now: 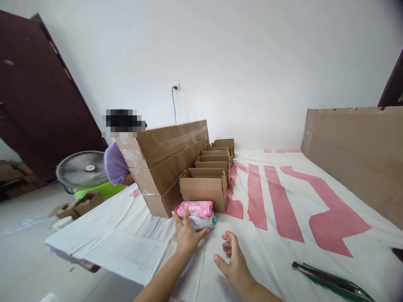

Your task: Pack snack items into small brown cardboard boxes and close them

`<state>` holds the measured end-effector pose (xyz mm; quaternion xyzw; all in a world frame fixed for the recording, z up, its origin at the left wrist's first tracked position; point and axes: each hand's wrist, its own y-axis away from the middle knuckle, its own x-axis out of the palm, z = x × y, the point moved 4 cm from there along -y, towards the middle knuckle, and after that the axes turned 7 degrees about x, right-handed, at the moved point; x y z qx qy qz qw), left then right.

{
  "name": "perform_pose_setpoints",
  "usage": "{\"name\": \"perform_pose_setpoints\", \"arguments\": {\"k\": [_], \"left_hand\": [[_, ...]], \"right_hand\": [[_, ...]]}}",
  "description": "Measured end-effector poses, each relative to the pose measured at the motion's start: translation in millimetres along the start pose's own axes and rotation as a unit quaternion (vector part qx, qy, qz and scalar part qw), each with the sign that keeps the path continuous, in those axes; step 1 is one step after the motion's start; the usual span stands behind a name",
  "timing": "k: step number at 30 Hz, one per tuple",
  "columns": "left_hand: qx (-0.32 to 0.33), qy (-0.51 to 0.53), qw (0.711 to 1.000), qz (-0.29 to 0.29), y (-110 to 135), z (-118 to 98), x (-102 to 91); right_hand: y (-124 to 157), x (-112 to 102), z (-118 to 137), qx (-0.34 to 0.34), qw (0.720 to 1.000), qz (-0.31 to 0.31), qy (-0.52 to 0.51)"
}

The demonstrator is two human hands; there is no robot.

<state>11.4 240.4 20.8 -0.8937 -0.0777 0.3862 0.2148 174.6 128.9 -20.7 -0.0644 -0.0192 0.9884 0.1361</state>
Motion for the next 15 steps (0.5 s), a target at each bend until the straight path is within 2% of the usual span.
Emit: {"name": "perform_pose_setpoints", "arguments": {"k": [5,15], "left_hand": [[-0.010,-0.002,1.000,-0.004,-21,-2,8.1],[-0.019,0.008,1.000,-0.004,-26,-4,11.9]], "right_hand": [[-1,0,-2,-0.006,1.000,-0.007,0.001],[-1,2,-4,-0.016,1.000,-0.009,0.020]]}}
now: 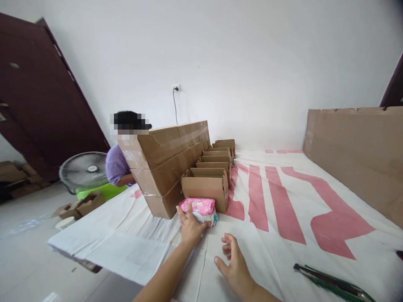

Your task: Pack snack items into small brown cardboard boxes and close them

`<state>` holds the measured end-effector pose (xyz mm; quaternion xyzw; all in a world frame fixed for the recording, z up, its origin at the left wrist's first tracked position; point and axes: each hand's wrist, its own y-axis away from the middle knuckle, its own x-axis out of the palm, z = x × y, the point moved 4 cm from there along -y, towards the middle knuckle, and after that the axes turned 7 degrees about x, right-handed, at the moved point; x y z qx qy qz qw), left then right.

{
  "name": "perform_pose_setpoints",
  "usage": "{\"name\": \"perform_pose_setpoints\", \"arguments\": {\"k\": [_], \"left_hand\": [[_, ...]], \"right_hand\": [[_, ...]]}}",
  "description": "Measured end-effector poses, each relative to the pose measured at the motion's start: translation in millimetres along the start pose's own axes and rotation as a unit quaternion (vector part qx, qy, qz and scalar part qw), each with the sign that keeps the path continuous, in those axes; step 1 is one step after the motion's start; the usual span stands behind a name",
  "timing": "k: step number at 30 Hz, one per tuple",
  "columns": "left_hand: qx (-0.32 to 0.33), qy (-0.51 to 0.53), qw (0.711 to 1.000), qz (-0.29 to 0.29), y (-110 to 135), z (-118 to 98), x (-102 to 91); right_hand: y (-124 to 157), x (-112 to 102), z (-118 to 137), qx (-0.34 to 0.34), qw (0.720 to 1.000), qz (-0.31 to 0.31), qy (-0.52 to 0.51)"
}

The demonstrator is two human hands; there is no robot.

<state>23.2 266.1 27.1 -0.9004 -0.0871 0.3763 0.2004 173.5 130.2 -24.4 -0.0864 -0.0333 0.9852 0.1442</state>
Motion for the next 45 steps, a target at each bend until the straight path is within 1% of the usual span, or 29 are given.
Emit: {"name": "perform_pose_setpoints", "arguments": {"k": [7,11,15,20,23,29,31,33,38,42,45], "left_hand": [[0.010,0.014,1.000,-0.004,-6,0,2.5],[0.023,0.020,0.999,-0.010,-5,2,4.3],[0.035,0.027,0.999,-0.030,-1,5,6.2],[0.046,0.012,0.998,-0.042,0,7,7.8],[0.063,-0.026,0.996,-0.059,2,4,7.3],[0.087,-0.152,0.980,-0.097,11,-2,7.1],[0.104,-0.177,0.972,-0.111,14,-3,7.4],[0.119,-0.190,0.968,-0.110,14,-4,8.4],[0.140,-0.160,0.975,-0.058,12,-3,12.3],[0.154,-0.118,0.979,-0.062,10,0,13.9],[0.179,-0.085,0.978,-0.071,8,2,16.1]], "right_hand": [[0,0,2,-0.001,1.000,0.004,0.010],[0,-1,1,-0.001,1.000,-0.002,0.013],[0,-1,-1,-0.003,1.000,-0.009,0.009],[0,-1,-1,-0.007,1.000,-0.015,0.005],[1,-1,0,-0.010,1.000,-0.013,0.003],[1,-2,1,-0.008,1.000,-0.021,0.001],[1,-1,1,-0.007,1.000,-0.018,0.001],[1,-1,2,-0.008,1.000,-0.014,-0.001],[2,-2,2,-0.011,1.000,-0.015,0.000],[2,-1,3,-0.009,1.000,-0.014,0.004],[3,-2,5,-0.011,1.000,-0.011,0.010]]}}
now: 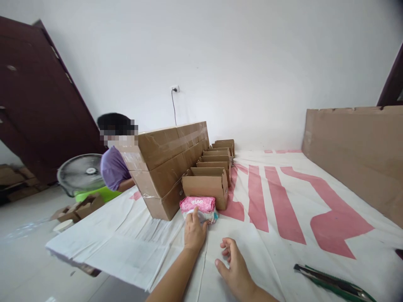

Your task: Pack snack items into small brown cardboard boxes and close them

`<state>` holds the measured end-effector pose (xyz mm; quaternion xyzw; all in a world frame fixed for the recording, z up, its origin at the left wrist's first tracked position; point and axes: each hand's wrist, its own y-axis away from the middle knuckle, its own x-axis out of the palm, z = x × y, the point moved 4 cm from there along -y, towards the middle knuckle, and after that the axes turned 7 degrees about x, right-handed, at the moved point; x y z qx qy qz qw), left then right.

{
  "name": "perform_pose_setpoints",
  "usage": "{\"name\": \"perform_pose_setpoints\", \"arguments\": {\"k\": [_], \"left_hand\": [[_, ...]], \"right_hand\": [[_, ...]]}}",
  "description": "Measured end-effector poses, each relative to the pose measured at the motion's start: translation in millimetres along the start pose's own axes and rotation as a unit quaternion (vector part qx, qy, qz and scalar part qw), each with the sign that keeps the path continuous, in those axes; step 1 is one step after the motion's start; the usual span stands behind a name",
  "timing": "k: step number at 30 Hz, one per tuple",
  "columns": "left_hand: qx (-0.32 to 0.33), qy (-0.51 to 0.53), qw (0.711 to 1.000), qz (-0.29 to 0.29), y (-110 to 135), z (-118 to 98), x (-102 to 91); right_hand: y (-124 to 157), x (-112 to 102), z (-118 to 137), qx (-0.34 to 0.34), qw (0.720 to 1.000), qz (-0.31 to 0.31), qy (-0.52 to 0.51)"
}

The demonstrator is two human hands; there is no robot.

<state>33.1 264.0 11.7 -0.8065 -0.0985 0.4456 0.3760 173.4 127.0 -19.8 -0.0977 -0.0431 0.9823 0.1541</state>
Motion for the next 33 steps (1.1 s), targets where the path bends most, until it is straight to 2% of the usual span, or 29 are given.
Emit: {"name": "perform_pose_setpoints", "arguments": {"k": [6,16,23,33], "left_hand": [[0.039,0.021,0.999,0.000,-1,-2,2.0],[0.063,-0.035,0.997,0.017,-1,-8,-0.1],[0.100,-0.082,0.992,0.005,0,-10,-0.6],[0.112,-0.129,0.985,-0.021,1,-13,-2.7]], "right_hand": [[0,0,0,0.006,1.000,0.016,0.008],[1,0,0,0.009,1.000,0.014,0.002],[1,2,-2,0.003,0.999,0.033,0.013],[-1,4,-7,-0.010,0.999,0.034,0.006]]}}
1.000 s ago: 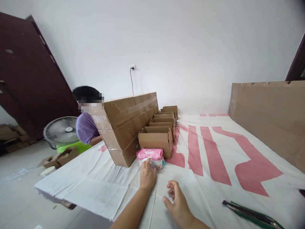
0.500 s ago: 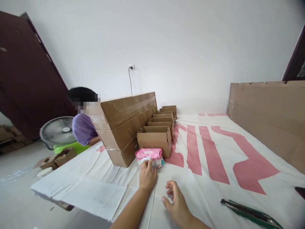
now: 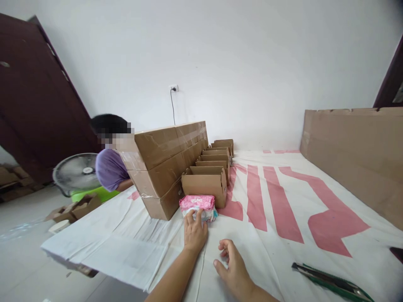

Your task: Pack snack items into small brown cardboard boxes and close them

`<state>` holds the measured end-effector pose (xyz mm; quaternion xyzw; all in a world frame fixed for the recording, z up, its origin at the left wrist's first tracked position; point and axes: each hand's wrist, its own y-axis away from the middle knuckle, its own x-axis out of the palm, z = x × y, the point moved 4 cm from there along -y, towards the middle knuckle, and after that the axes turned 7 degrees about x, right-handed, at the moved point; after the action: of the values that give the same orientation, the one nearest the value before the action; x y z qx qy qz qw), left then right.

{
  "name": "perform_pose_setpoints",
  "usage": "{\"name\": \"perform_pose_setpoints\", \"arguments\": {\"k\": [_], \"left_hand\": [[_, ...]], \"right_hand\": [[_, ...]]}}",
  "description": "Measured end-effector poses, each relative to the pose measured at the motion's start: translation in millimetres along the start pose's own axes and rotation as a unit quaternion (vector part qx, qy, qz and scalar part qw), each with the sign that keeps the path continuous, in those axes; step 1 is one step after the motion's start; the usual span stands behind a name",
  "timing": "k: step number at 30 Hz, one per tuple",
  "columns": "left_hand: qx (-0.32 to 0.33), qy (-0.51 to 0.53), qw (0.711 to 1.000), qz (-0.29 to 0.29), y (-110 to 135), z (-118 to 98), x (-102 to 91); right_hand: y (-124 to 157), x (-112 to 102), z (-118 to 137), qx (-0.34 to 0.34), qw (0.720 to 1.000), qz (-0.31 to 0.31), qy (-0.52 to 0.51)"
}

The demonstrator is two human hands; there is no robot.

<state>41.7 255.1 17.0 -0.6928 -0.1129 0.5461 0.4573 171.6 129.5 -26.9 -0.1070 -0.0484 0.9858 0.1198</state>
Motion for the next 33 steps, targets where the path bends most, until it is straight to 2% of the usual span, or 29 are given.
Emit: {"name": "perform_pose_setpoints", "arguments": {"k": [10,21,33], "left_hand": [[0.030,-0.031,0.999,0.001,-2,-4,1.1],[0.008,0.002,1.000,0.020,0,1,10.5],[-0.045,0.044,0.995,0.079,5,10,29.0]], "right_hand": [[0,0,3,0.002,1.000,0.012,0.005],[2,-1,4,-0.005,1.000,0.008,-0.001],[1,-1,3,-0.002,1.000,0.010,0.001]]}}
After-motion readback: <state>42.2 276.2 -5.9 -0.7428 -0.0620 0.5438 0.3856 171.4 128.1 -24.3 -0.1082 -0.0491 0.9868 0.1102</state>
